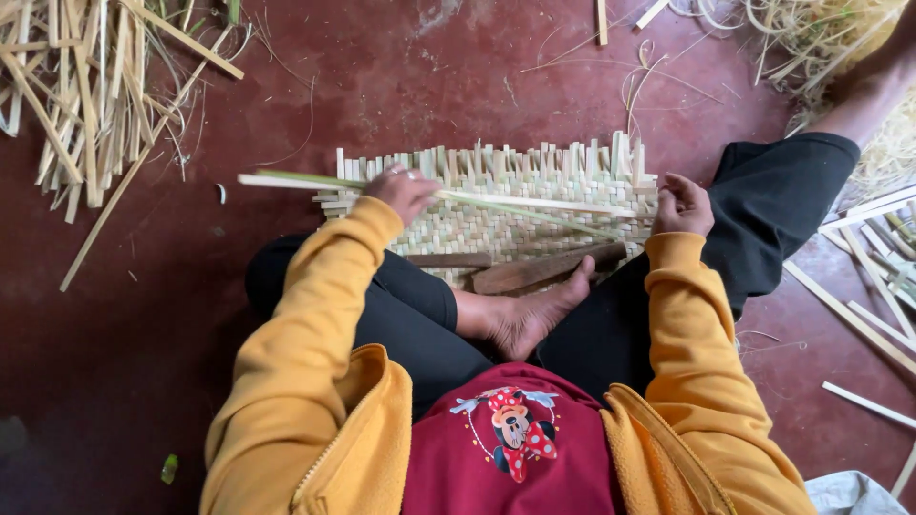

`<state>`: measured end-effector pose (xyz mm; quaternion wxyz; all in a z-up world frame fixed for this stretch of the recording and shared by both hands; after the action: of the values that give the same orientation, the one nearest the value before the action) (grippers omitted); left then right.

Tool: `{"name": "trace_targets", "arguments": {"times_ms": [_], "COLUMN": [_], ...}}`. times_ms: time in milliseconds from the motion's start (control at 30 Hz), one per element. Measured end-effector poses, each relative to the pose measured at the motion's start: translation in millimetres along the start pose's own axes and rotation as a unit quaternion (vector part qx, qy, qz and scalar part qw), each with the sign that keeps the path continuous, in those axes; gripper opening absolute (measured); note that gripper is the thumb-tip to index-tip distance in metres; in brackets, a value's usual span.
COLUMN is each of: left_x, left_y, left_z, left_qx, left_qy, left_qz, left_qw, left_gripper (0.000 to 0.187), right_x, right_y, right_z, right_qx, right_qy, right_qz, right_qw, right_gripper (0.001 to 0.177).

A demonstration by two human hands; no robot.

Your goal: Weaving a mat using thin bamboo strips and a wooden tool to pack the weave tightly.

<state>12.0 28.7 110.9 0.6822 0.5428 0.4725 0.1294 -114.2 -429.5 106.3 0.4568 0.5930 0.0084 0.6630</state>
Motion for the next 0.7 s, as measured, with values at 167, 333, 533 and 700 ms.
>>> {"name": "trace_targets", "arguments": {"times_ms": [167, 333, 533, 700], "left_x": [40.8, 36.4, 30.0, 15.8], "left_y": [-87.1, -65.2, -57.0, -33.6], "left_z": [10.7, 5.3, 10.8, 9.1], "left_qx": [0.115, 0.187, 0.075, 0.048], "left_qy": [0.048, 0.161, 0.122, 0.096], "left_qz": [0.004, -0.007, -0.097, -0.123], "left_qw": [0.992, 0.969, 0.985, 0.987], "left_gripper": [0.021, 0.026, 0.035, 0.024], "right_x": [41.6, 58.0, 75.1, 61.8], "right_y": [-20.6, -73.5, -92.8, -90.1], "right_z": [-1.6, -23.3, -54.2, -45.6], "right_qx": [0.006, 0.129, 0.264, 0.241], "right_qy": [0.200, 0.363, 0.334, 0.316], "right_qz": [-0.113, -0.128, -0.152, -0.164], "right_qw": [0.973, 0.914, 0.892, 0.903], "right_gripper": [0.033, 0.032, 0.016, 0.010]}}
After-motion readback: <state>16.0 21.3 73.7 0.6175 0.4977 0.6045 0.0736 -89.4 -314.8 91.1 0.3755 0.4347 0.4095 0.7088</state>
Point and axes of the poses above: each hand's wrist, its own z-axis towards the middle knuckle, its own y-axis out of the back of the hand, x = y × z, the point moved 4 cm from there along z, towards the middle knuckle, and after that the axes turned 4 degrees about -z, right-handed, at the moved point
